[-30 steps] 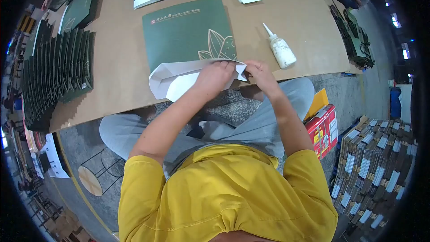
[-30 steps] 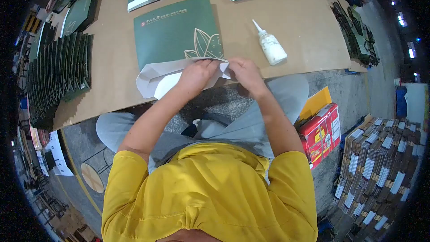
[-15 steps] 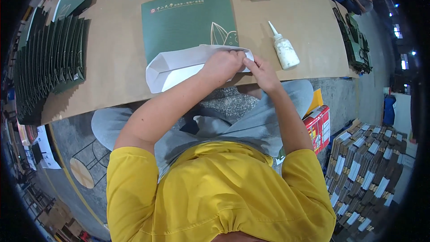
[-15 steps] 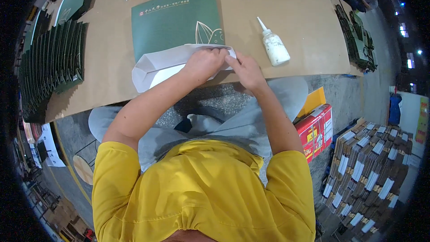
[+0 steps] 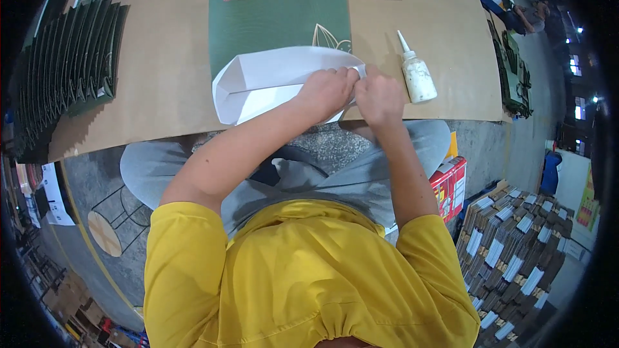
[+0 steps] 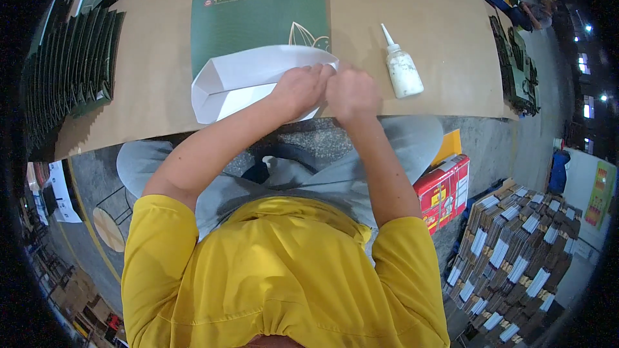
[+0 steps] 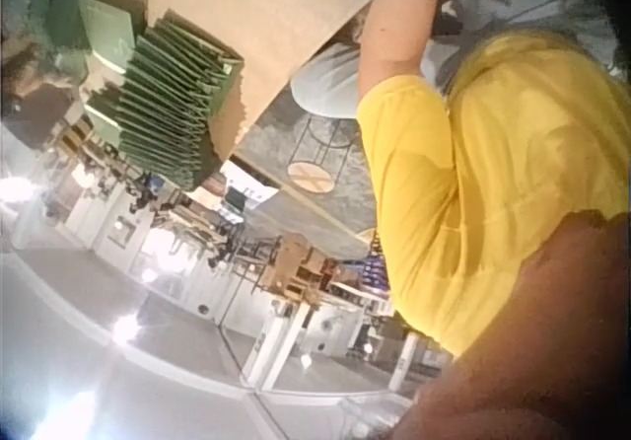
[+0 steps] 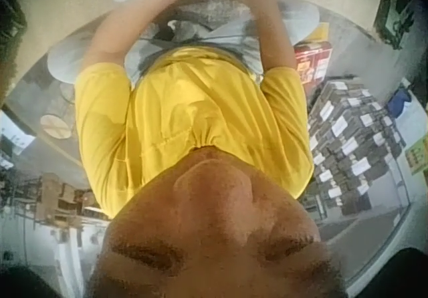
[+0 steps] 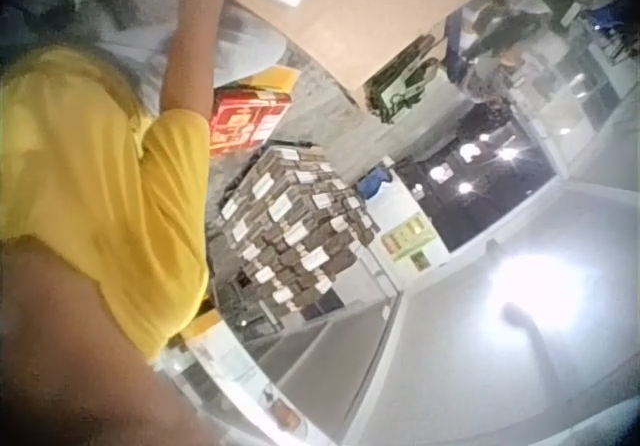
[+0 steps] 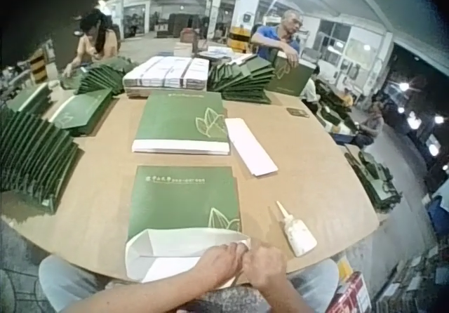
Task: Folding and gluing the bottom flaps of green paper shopping bags.
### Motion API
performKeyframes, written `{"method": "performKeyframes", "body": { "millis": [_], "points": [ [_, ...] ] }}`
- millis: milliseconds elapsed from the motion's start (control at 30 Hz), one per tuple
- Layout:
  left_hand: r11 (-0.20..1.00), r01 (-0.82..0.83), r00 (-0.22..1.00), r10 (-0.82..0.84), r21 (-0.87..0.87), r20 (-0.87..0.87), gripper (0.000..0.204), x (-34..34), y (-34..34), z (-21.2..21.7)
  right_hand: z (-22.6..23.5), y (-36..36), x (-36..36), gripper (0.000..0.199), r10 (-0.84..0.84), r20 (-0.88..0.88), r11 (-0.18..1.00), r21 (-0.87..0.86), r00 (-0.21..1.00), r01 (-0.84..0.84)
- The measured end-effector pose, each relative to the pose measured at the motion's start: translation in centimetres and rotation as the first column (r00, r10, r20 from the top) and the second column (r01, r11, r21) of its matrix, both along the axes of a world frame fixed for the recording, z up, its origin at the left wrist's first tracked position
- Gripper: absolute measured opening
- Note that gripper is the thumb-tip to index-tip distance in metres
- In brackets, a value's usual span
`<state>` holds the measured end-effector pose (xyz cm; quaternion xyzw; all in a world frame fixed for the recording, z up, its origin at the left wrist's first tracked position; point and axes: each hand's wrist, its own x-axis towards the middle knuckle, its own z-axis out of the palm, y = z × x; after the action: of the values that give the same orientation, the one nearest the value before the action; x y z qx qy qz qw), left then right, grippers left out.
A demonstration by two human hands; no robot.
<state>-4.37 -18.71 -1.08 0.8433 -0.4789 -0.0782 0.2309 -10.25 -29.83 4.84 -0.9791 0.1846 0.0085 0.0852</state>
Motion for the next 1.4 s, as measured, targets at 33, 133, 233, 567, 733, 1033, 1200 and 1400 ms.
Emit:
{"method": "performKeyframes", "body": {
  "millis": [33,133,233,567,733,1033,1200,1400],
  "points": [
    [1.0,-0.002,1.0,0.002,0.002,0.002,0.025,0.0,0.5,-0.2,0.0,-0.5,-0.2,0.019,0.002,0.002,1.0,0.002,1.0,-0.002],
    [0.967,-0.073,0.997,0.077,-0.244,0.006,0.021,-0.1,1.5,-0.1,-0.1,-0.9,-0.7,0.02,0.023,0.141,0.975,0.216,0.99,-0.053],
    [0.999,0.0,0.999,-0.001,0.039,0.039,0.029,-0.5,0.4,0.8,-0.5,0.0,-0.3,0.02,0.01,0.078,0.988,0.152,0.997,-0.022],
    [0.962,-0.107,0.99,0.081,-0.25,-0.112,0.018,0.9,1.9,-1.3,-2.6,-1.0,1.5,0.043,-0.07,0.26,0.57,0.802,0.963,-0.176],
    [0.42,-0.853,0.196,-0.294,-0.311,-0.935,0.016,3.3,2.7,-0.8,-6.9,2.4,2.9,0.053,0.061,0.474,0.752,0.557,0.878,-0.353],
    [0.184,-0.952,0.223,-0.131,-0.244,-0.966,0.015,3.4,5.9,1.0,-7.9,5.5,3.0,0.069,0.205,0.287,0.938,0.216,0.936,-0.271],
    [0.182,-0.963,0.222,0.12,-0.198,-0.968,0.015,4.2,6.5,-0.1,-7.2,6.4,3.2,0.08,0.216,0.152,0.973,0.05,0.965,-0.226],
    [0.159,-0.957,0.247,-0.003,-0.244,-0.969,0.017,3.8,6.7,-0.5,-7.0,7.6,4.3,0.084,0.228,0.062,0.974,-0.021,0.972,-0.227]
  ]
}}
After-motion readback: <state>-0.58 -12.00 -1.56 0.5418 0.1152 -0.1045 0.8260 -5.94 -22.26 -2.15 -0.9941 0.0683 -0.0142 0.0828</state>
